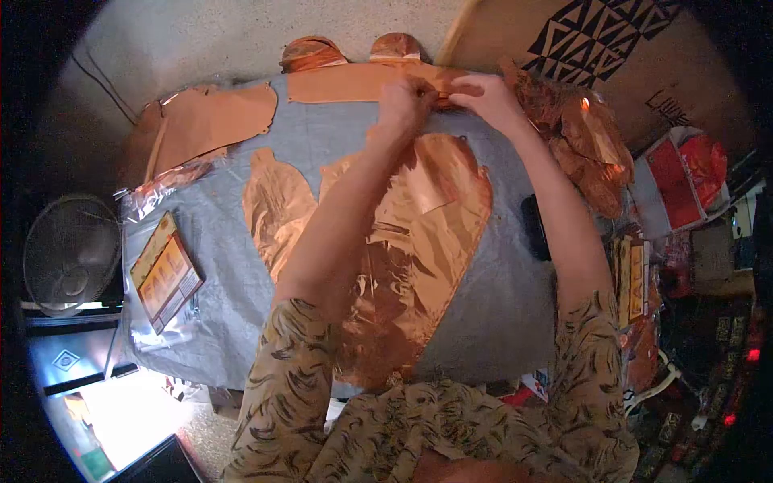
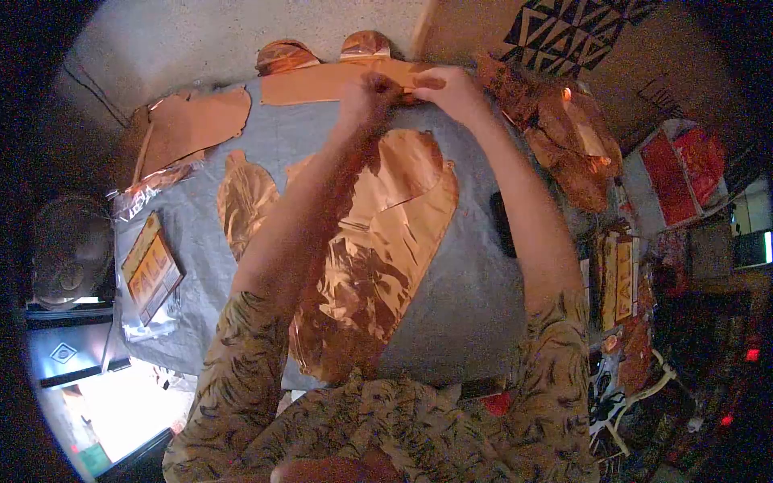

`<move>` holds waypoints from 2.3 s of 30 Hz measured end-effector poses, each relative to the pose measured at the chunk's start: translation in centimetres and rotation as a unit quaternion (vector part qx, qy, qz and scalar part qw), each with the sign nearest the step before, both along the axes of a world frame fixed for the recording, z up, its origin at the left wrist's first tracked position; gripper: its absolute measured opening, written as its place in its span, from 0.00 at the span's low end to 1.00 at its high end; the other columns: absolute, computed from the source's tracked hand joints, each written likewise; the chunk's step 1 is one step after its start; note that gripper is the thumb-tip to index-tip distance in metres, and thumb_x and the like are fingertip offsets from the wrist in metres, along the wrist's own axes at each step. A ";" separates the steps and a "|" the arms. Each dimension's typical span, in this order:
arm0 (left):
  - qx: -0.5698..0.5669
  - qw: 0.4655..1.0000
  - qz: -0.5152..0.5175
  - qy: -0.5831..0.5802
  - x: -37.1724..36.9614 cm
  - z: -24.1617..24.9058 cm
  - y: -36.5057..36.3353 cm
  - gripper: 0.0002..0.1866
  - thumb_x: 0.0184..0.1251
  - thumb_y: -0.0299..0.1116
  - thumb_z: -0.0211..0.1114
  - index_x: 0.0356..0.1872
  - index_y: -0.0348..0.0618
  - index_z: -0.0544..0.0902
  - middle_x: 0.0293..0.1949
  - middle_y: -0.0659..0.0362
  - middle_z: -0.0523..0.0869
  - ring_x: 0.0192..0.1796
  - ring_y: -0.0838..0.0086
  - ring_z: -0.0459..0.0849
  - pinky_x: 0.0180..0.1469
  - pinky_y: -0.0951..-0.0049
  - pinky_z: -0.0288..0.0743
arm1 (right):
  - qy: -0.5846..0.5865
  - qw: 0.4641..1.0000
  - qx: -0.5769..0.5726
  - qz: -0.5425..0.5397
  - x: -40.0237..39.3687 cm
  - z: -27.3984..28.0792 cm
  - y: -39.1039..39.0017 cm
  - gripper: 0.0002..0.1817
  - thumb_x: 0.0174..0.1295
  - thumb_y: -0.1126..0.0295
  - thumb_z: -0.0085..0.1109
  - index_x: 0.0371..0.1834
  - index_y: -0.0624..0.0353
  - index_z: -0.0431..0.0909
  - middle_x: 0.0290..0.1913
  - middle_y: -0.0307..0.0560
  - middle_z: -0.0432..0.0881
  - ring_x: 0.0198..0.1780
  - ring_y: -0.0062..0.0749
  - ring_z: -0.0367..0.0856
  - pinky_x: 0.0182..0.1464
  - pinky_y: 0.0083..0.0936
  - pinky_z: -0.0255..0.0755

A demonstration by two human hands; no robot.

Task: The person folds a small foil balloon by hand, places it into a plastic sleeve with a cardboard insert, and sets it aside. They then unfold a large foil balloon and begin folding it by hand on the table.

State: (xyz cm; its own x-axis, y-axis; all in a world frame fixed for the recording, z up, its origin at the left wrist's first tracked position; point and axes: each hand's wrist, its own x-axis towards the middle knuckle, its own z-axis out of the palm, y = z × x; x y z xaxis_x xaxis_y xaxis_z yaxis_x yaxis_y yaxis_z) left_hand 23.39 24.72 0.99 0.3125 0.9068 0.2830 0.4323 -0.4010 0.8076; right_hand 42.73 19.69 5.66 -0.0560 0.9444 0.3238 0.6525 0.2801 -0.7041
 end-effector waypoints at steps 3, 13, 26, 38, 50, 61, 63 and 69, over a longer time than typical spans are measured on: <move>0.033 0.999 0.007 -0.027 -0.3 0.7 -0.4 0.10 0.62 0.33 0.74 0.43 0.43 0.91 0.40 0.52 0.93 0.38 0.65 0.90 0.44 0.65 0.84 | -0.057 0.998 -0.006 -0.009 0.0 0.8 1.1 0.13 0.65 0.69 0.70 0.48 0.66 0.89 0.41 0.45 0.92 0.45 0.29 0.89 0.50 0.28 0.80; 0.216 0.943 -0.002 0.253 -1.0 -0.1 0.6 0.23 0.71 0.51 0.63 0.61 0.51 0.81 0.68 0.52 0.79 0.70 0.53 0.76 0.69 0.39 0.67 | -0.013 0.989 0.128 -0.071 -2.0 2.7 3.4 0.10 0.64 0.68 0.68 0.42 0.63 0.89 0.38 0.50 0.91 0.40 0.37 0.89 0.48 0.31 0.80; 0.063 0.956 0.178 0.226 -2.5 1.6 2.9 0.37 0.73 0.69 0.57 0.77 0.68 0.71 0.83 0.54 0.61 0.82 0.46 0.60 0.74 0.17 0.47 | -0.283 0.877 0.387 -0.025 -2.8 10.7 -1.4 0.09 0.69 0.73 0.65 0.49 0.63 0.86 0.46 0.50 0.91 0.44 0.38 0.90 0.47 0.28 0.81; 0.071 0.966 0.174 0.178 -9.8 -2.2 12.9 0.23 0.71 0.49 0.62 0.57 0.44 0.80 0.52 0.52 0.83 0.56 0.60 0.83 0.53 0.51 0.75 | -0.436 0.851 0.275 -0.095 -2.6 14.1 -19.3 0.09 0.70 0.74 0.65 0.51 0.61 0.86 0.50 0.49 0.89 0.51 0.42 0.87 0.51 0.35 0.80; -0.325 0.915 -0.100 -0.218 -20.1 3.6 -2.4 0.29 0.84 0.52 0.54 0.60 0.30 0.80 0.52 0.43 0.90 0.48 0.64 0.92 0.51 0.68 0.87 | -0.401 0.905 0.138 0.027 -15.6 7.1 -33.1 0.04 0.59 0.76 0.64 0.35 0.61 0.80 0.36 0.51 0.80 0.39 0.46 0.82 0.43 0.41 0.75; 0.239 0.963 -0.111 0.063 -24.7 -0.1 -21.8 0.08 0.63 0.32 0.71 0.40 0.41 0.91 0.47 0.53 0.91 0.53 0.56 0.87 0.57 0.58 0.82 | -0.304 0.950 -0.036 0.062 -25.3 2.6 -33.6 0.11 0.66 0.65 0.63 0.38 0.63 0.80 0.34 0.56 0.84 0.39 0.56 0.86 0.43 0.48 0.79; 0.215 0.971 -0.092 0.060 -24.9 -0.5 -22.2 0.08 0.63 0.32 0.71 0.39 0.40 0.90 0.46 0.53 0.91 0.51 0.54 0.88 0.55 0.55 0.81 | -0.150 0.978 -0.093 0.110 -25.2 4.3 -33.3 0.13 0.67 0.62 0.65 0.44 0.61 0.82 0.36 0.53 0.86 0.38 0.55 0.87 0.42 0.44 0.80; 0.260 0.958 -0.107 0.051 -25.4 -2.5 -21.4 0.09 0.65 0.33 0.72 0.43 0.40 0.90 0.49 0.52 0.91 0.52 0.54 0.89 0.58 0.55 0.81 | -0.360 0.932 0.045 -0.010 -20.0 -2.4 -30.7 0.27 0.74 0.58 0.59 0.75 0.50 0.73 0.76 0.52 0.70 0.76 0.58 0.65 0.75 0.56 0.57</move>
